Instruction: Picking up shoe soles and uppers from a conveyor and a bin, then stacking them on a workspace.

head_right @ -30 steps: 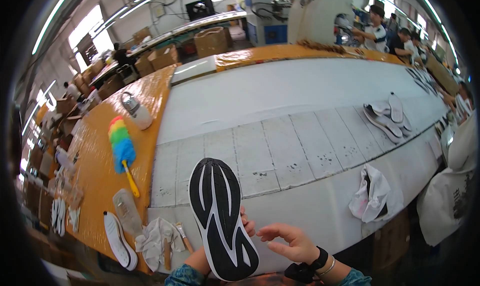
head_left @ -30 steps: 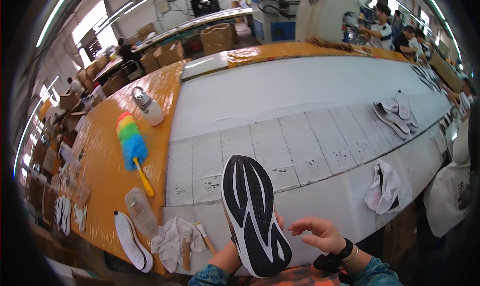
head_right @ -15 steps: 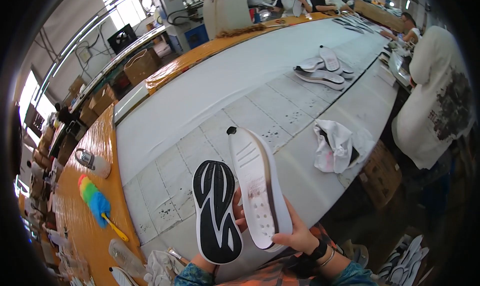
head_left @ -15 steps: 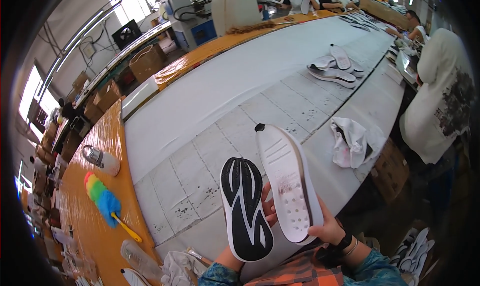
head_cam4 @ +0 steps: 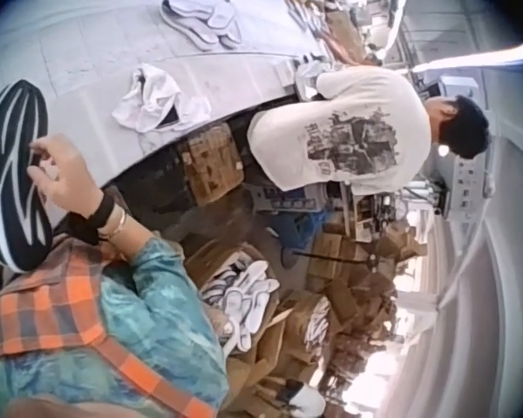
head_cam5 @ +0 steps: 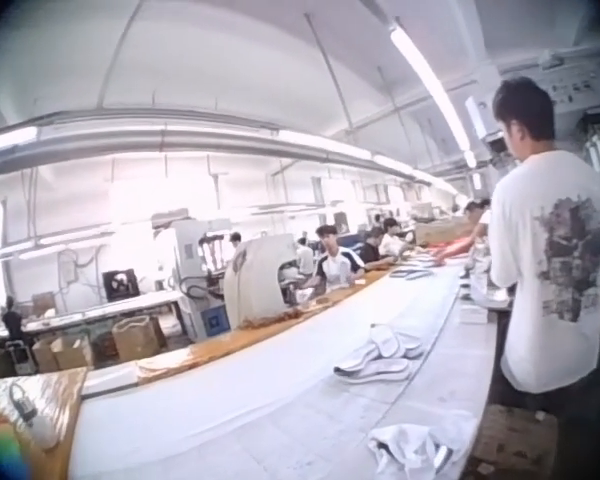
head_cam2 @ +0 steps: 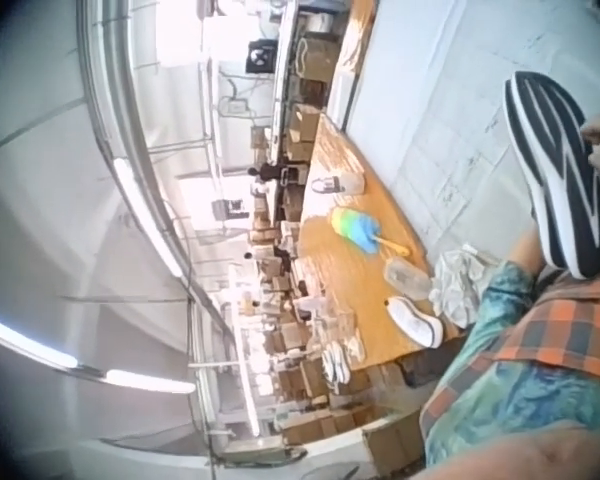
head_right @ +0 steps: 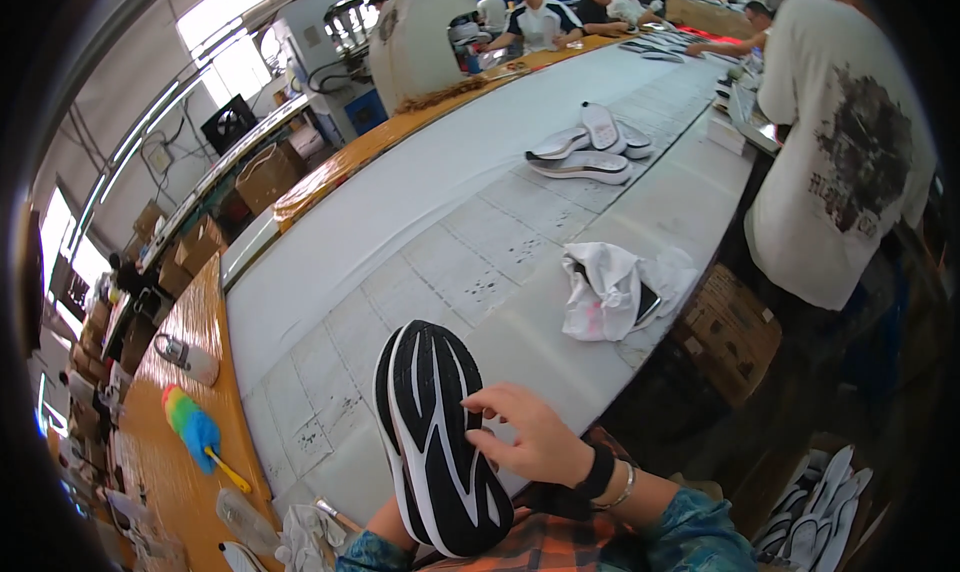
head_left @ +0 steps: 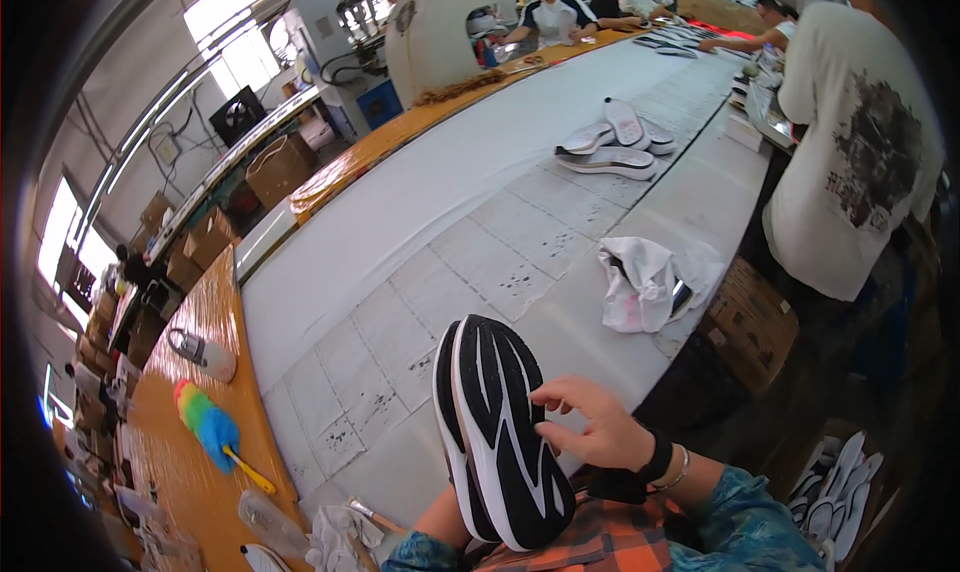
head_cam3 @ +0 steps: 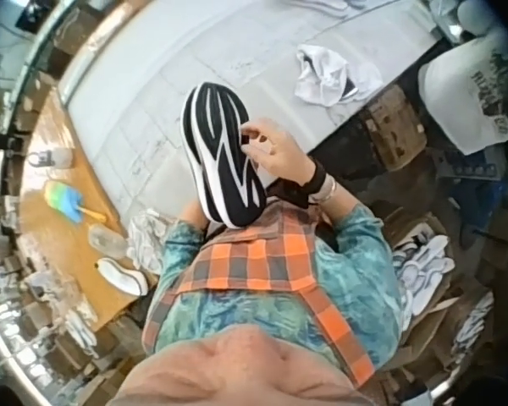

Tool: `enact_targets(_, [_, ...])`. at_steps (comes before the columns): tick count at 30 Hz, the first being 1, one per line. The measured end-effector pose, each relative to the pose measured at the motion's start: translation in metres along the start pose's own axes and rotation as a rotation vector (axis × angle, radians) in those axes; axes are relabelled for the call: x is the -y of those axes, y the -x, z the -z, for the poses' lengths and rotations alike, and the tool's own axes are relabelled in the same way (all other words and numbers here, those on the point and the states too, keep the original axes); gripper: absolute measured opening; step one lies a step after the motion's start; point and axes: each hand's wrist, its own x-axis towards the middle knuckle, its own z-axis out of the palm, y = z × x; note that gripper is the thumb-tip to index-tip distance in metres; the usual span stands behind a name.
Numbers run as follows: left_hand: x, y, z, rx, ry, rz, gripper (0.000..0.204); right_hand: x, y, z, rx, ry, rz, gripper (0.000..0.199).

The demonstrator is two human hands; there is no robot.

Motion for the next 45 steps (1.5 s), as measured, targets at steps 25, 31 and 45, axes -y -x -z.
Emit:
enact_targets(25, [0.099,-0.206,-0.105,0.174,-0.569,0.190,0.045,-0.097,0.053,0.095,-0.274,-0.578,-0.181,0.027])
enact_targets(31, [0.086,-0.172,-0.148,0.309,-0.698,-0.008,0.050,-0.081,0.077,0.113,-0.255,-0.309,-0.042,0.084])
enact_targets(45, [0.082,-0.109,-0.131,0.618,-0.788,0.040,0.070,0.004,0.168,0.169,-0.654,-1.122,0.312,0.086])
